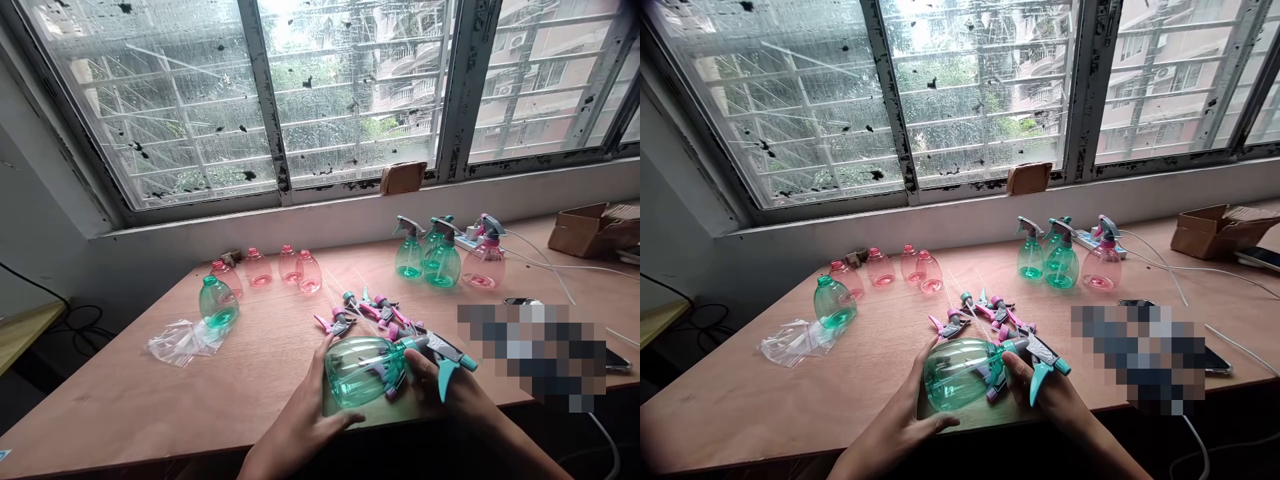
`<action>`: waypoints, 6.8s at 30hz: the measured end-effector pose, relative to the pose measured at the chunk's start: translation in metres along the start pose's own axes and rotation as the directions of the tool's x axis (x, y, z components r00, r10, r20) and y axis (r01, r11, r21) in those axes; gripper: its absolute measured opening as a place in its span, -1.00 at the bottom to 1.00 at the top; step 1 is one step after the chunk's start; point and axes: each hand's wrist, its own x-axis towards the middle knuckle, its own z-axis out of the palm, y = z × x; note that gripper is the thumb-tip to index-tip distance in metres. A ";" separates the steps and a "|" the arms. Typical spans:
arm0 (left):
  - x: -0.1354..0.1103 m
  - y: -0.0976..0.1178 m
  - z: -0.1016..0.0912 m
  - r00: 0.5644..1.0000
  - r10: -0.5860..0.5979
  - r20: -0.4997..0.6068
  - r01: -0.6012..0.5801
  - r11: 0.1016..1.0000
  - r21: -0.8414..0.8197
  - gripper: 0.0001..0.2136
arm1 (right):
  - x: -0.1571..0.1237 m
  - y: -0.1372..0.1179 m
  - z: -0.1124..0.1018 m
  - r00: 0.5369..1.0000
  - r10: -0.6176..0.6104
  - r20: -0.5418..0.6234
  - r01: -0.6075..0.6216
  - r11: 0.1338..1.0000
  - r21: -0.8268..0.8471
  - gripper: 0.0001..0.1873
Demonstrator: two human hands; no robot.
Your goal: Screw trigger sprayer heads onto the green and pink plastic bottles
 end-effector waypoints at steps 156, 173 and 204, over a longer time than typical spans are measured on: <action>-0.007 -0.007 -0.003 0.996 0.052 0.066 -0.053 0.999 0.013 -0.08 | -0.007 -0.009 0.003 0.999 0.042 0.005 -0.042 0.999 0.008 -0.38; -0.005 -0.009 -0.002 1.000 0.012 0.027 -0.012 1.000 -0.025 -0.02 | -0.002 -0.001 0.000 0.995 -0.032 0.093 0.033 0.999 -0.006 -0.38; -0.004 -0.011 -0.002 0.999 0.054 -0.004 -0.054 0.996 -0.078 -0.13 | 0.001 0.006 -0.005 0.981 -0.116 0.154 0.126 0.990 -0.057 -0.38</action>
